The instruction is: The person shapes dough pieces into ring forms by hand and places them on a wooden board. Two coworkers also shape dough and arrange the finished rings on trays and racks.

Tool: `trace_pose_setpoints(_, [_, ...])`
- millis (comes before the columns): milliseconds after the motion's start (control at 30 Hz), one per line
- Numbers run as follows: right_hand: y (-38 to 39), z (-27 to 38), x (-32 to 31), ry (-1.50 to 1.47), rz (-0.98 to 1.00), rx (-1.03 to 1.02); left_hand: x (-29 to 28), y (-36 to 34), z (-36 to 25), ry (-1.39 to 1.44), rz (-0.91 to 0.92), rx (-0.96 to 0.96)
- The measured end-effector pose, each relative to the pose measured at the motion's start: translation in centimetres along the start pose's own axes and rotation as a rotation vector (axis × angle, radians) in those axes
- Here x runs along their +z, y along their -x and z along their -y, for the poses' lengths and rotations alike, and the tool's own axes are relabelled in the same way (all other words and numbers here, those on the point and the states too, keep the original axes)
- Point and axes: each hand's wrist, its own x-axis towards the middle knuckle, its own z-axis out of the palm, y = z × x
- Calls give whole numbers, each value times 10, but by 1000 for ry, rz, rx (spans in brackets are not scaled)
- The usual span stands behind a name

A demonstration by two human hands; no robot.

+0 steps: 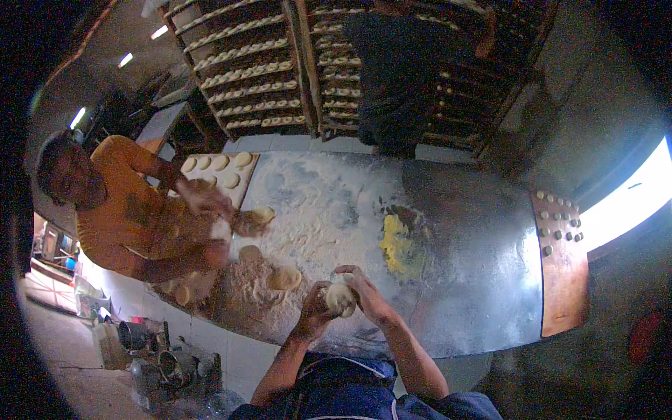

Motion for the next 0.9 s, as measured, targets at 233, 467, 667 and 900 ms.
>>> trace_pose_setpoints(233, [-18, -63, -1, 13, -219, -109, -8, -14, 16, -317, -178, 177])
trace_pose_setpoints(467, [-2, -7, 66, 99, -311, 131, -44, -10, 42, -13, -269, 50])
trace_pose_setpoints(667, [-16, -48, 79, 512, -247, 36, -63, -2, 13, -644, -291, 273])
trace_pose_setpoints(900, [-48, -106, 118, 697, -155, -273, -112, 12, -32, -558, -364, 131])
